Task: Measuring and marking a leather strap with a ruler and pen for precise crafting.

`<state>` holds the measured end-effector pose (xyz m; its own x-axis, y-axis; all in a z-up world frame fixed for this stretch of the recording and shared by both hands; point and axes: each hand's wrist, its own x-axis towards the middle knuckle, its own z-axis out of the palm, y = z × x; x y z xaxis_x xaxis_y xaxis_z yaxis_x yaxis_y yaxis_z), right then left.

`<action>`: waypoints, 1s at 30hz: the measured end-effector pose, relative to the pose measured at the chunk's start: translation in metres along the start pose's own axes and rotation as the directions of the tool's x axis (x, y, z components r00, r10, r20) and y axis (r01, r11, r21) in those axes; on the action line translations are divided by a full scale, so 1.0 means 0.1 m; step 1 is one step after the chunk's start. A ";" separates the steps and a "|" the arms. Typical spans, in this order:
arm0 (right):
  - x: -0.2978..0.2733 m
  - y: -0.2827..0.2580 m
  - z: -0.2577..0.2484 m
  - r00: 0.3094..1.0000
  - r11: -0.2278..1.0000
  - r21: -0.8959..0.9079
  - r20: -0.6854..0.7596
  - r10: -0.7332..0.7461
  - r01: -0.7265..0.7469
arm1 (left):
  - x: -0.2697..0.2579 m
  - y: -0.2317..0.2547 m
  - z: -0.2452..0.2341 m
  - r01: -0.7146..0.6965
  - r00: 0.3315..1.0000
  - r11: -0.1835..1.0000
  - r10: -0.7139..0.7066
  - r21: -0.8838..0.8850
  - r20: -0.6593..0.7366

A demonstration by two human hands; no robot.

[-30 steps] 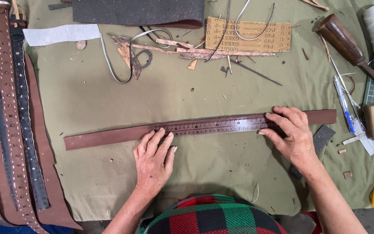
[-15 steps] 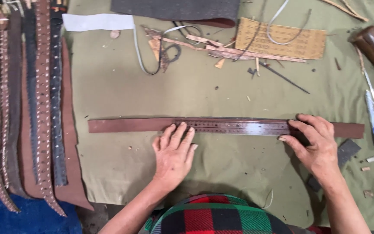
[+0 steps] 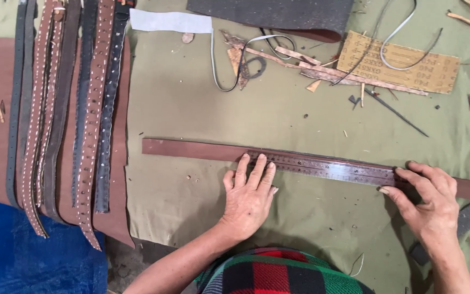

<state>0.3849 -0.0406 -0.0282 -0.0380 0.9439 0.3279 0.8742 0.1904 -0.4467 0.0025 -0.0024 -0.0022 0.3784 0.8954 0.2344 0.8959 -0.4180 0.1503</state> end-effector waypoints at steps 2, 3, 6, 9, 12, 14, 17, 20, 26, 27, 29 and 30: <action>-0.02 0.02 0.02 1.000 1.000 0.000 0.003 0.006 -0.006 | 0.00 0.01 0.00 0.006 1.000 1.000 -0.006 -0.004 0.009; -0.04 0.04 0.02 1.000 1.000 -0.002 0.005 0.016 -0.016 | 0.00 0.01 0.00 0.007 1.000 1.000 -0.007 -0.011 0.018; -0.04 0.01 0.02 0.998 0.998 0.009 0.011 0.061 -0.061 | 0.03 0.04 0.01 -0.001 0.999 0.995 0.006 -0.101 0.044; -0.04 0.03 0.02 0.999 0.999 0.013 0.015 0.034 -0.034 | 0.02 0.11 0.05 0.027 0.994 0.988 -0.010 -0.153 0.113; -0.05 0.03 0.03 0.999 0.999 0.010 0.010 0.035 -0.035 | 0.02 0.16 0.11 -0.004 0.989 0.990 0.025 -0.143 0.146; -0.05 0.04 0.03 0.999 1.000 0.000 0.009 0.031 -0.031 | 0.07 0.19 0.11 -0.007 0.958 0.987 0.052 -0.159 0.283; -0.06 0.05 0.05 1.000 1.000 -0.015 0.004 0.024 -0.024 | 0.11 0.26 0.11 -0.023 0.876 0.984 0.105 -0.176 0.471; -0.07 0.07 0.06 1.000 1.000 -0.029 0.001 0.013 -0.013 | 0.16 0.36 0.06 -0.019 0.825 0.973 0.145 -0.229 0.545; 0.07 -0.11 -0.06 1.000 0.999 -0.043 -0.007 0.001 -0.001 | 0.09 0.54 0.30 -0.097 0.961 0.966 0.154 -0.239 0.230; 0.11 -0.14 -0.07 1.000 1.000 -0.018 -0.006 0.004 -0.004 | 0.11 0.55 0.30 -0.117 0.970 0.969 0.158 -0.217 0.184; 0.09 -0.13 -0.06 1.000 1.000 -0.018 -0.014 0.014 -0.014 | 0.15 0.52 0.24 -0.133 0.958 0.967 0.182 -0.219 0.222; 0.11 -0.13 -0.04 1.000 1.000 -0.004 -0.014 0.002 -0.002 | 0.17 0.50 0.19 -0.129 0.949 0.970 0.181 -0.206 0.259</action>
<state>0.3750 -0.0334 -0.0153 -0.0296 0.9403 0.3391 0.8762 0.1877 -0.4440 0.0578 -0.0048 -0.0093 0.5813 0.8137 0.0012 0.7724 -0.5523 0.3137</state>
